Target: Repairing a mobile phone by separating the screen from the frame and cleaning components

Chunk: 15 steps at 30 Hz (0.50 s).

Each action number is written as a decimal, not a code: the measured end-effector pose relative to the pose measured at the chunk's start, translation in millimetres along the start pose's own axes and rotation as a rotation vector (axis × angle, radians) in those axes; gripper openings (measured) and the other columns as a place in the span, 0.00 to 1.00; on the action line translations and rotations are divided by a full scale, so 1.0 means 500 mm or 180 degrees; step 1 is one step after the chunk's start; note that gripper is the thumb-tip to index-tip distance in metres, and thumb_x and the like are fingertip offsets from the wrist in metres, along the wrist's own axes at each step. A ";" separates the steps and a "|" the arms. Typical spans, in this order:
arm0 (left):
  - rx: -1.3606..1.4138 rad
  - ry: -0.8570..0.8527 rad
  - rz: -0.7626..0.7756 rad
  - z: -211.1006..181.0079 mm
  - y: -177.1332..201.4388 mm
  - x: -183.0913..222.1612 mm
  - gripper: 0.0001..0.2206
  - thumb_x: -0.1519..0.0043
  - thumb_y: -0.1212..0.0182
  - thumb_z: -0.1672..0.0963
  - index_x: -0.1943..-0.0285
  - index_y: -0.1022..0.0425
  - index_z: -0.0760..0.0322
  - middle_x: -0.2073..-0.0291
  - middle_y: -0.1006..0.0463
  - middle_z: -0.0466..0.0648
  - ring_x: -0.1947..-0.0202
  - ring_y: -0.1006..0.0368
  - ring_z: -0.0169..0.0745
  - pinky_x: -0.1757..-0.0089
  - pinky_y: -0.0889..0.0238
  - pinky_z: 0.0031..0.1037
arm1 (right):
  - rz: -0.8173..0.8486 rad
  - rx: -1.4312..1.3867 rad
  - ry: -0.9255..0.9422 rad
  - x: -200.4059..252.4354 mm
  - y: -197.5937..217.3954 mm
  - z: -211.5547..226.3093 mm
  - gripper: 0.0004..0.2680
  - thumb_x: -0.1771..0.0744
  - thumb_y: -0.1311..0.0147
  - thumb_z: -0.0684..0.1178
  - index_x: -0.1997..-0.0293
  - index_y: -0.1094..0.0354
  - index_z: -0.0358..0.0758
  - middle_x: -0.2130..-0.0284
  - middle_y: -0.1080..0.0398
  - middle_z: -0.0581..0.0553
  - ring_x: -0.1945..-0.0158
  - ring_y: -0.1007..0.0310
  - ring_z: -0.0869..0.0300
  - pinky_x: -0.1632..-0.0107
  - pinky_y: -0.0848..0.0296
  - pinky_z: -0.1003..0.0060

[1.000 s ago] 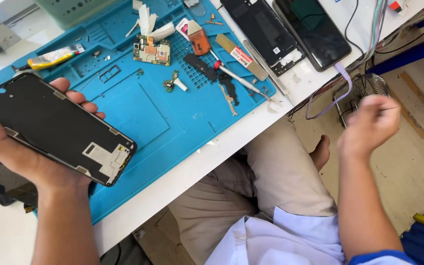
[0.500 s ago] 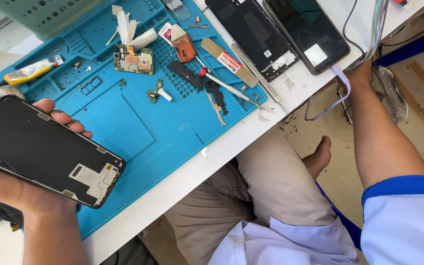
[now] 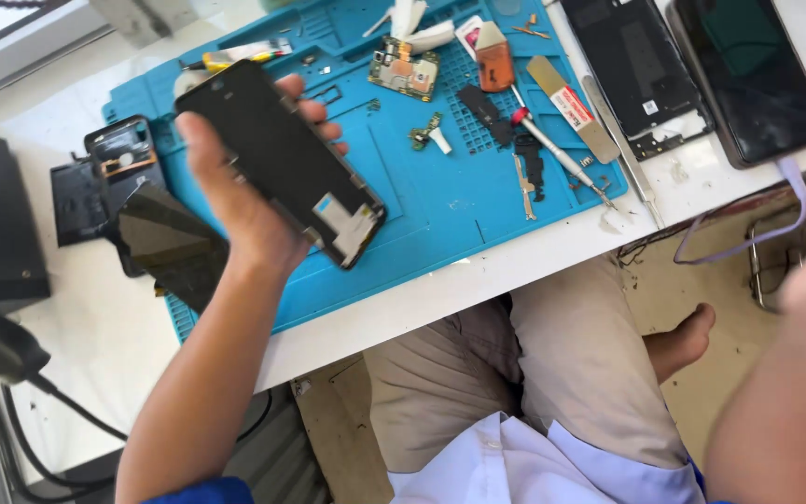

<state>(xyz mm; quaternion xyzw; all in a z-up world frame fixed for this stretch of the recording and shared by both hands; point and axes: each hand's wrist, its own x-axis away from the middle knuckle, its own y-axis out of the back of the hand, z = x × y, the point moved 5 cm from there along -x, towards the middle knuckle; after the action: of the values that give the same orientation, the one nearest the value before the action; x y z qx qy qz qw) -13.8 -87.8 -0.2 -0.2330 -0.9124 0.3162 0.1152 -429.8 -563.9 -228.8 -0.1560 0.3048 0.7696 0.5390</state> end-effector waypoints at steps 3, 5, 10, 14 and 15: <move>0.0031 -0.0075 0.0331 0.002 -0.031 -0.011 0.37 0.49 0.42 0.37 0.45 0.26 0.68 0.59 0.20 0.50 0.60 0.22 0.41 0.54 0.27 0.33 | 0.0899 -0.0454 0.1058 -0.091 -0.283 0.474 0.09 0.26 0.53 0.41 0.52 0.29 0.22 0.56 0.28 0.27 0.48 0.31 0.40 0.37 0.32 0.45; 0.0111 -0.0076 0.0400 0.009 -0.046 -0.021 0.36 0.49 0.41 0.37 0.47 0.25 0.67 0.60 0.19 0.51 0.60 0.22 0.41 0.55 0.27 0.33 | 0.1271 -0.0861 0.0965 -0.041 -0.359 0.749 0.05 0.29 0.42 0.35 0.48 0.30 0.30 0.56 0.26 0.35 0.49 0.31 0.48 0.40 0.31 0.54; 0.0501 0.0038 -0.0030 0.023 -0.014 -0.030 0.40 0.51 0.45 0.37 0.44 0.26 0.73 0.61 0.20 0.54 0.63 0.22 0.45 0.57 0.27 0.36 | 0.2965 -0.1510 0.0785 0.027 -0.529 0.850 0.12 0.33 0.34 0.42 0.44 0.27 0.42 0.55 0.38 0.43 0.57 0.32 0.60 0.64 0.25 0.72; 0.0573 0.0172 0.0071 0.030 0.011 -0.026 0.39 0.48 0.45 0.37 0.42 0.26 0.71 0.60 0.19 0.52 0.62 0.21 0.45 0.56 0.26 0.36 | 0.2697 -0.1618 0.1179 0.073 -0.552 0.857 0.10 0.30 0.39 0.45 0.43 0.28 0.42 0.59 0.39 0.42 0.61 0.35 0.55 0.55 0.30 0.60; 0.0663 0.0273 0.0062 0.039 0.013 -0.026 0.39 0.49 0.45 0.37 0.43 0.27 0.72 0.60 0.19 0.52 0.62 0.22 0.45 0.56 0.27 0.36 | 0.2545 -0.1658 0.1261 0.077 -0.548 0.863 0.08 0.30 0.39 0.44 0.46 0.26 0.39 0.60 0.38 0.42 0.64 0.35 0.57 0.59 0.31 0.63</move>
<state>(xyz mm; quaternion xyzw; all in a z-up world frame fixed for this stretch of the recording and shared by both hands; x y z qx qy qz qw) -7.4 -100.0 -19.9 -0.2420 -0.8665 0.4001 0.1746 -152.4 -196.7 -2.8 -0.2991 0.2351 0.9215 0.0780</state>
